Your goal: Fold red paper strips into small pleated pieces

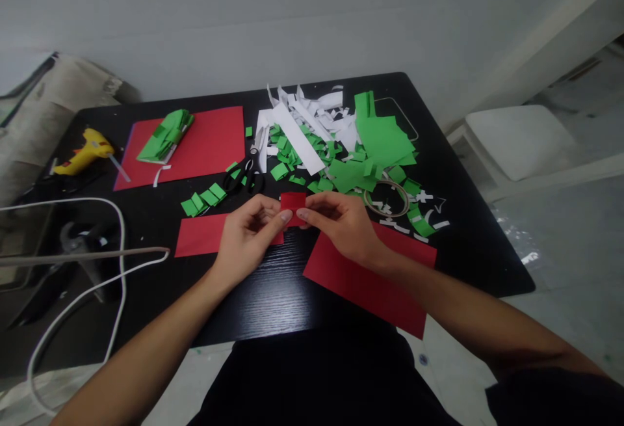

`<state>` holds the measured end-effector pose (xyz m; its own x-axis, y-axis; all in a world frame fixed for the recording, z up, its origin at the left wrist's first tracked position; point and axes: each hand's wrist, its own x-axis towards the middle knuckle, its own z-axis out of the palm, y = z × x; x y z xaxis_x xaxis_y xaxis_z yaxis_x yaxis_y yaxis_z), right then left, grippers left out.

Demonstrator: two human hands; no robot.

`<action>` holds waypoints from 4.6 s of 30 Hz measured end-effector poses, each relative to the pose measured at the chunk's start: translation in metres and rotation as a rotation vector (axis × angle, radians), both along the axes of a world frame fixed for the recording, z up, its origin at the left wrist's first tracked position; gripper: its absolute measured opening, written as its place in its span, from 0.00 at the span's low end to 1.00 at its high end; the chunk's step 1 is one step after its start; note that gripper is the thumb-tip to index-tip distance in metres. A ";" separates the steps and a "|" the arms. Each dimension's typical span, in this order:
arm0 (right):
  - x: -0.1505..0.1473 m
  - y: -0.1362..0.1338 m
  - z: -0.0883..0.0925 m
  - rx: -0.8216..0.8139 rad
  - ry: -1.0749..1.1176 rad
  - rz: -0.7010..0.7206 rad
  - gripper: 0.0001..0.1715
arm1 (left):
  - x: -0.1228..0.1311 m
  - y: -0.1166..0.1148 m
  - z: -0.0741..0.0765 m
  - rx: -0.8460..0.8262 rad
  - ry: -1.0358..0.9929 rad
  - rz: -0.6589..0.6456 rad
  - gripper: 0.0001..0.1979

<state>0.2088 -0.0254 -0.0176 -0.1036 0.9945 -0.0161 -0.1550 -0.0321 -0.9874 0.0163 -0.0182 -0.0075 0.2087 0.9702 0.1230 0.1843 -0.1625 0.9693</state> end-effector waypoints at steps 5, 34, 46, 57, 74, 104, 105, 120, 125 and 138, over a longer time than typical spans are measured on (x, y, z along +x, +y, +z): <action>0.000 -0.001 -0.005 0.022 -0.004 0.011 0.14 | -0.001 0.000 0.000 0.064 0.018 -0.024 0.03; -0.001 -0.004 0.004 0.026 -0.063 0.061 0.18 | -0.001 -0.002 0.000 0.094 0.073 -0.015 0.07; 0.000 -0.003 0.002 0.059 -0.084 0.059 0.13 | -0.003 -0.002 0.000 0.159 0.120 -0.047 0.04; -0.001 -0.004 0.008 0.072 -0.075 0.068 0.15 | -0.001 -0.004 0.001 0.188 0.139 -0.019 0.04; 0.000 -0.001 0.004 0.091 -0.094 -0.016 0.19 | -0.003 -0.002 0.001 0.147 0.104 0.013 0.06; 0.002 0.000 0.001 0.131 -0.139 -0.001 0.14 | -0.009 0.004 -0.002 0.278 0.218 -0.045 0.04; 0.002 0.000 0.001 0.163 -0.175 -0.027 0.12 | -0.009 0.006 -0.002 0.319 0.232 -0.044 0.03; 0.002 -0.001 -0.003 0.063 0.095 0.074 0.09 | -0.012 0.004 -0.004 0.422 0.237 -0.021 0.08; 0.003 -0.001 0.000 0.059 0.106 0.079 0.13 | -0.012 0.005 -0.004 0.331 0.126 -0.055 0.07; -0.002 -0.006 -0.002 0.119 -0.016 0.019 0.14 | -0.002 0.003 -0.007 0.215 -0.080 0.058 0.12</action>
<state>0.2068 -0.0315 -0.0196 -0.1229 0.9873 0.1005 -0.1394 0.0831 -0.9867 0.0144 -0.0149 -0.0147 0.1346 0.9302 0.3416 0.1238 -0.3578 0.9256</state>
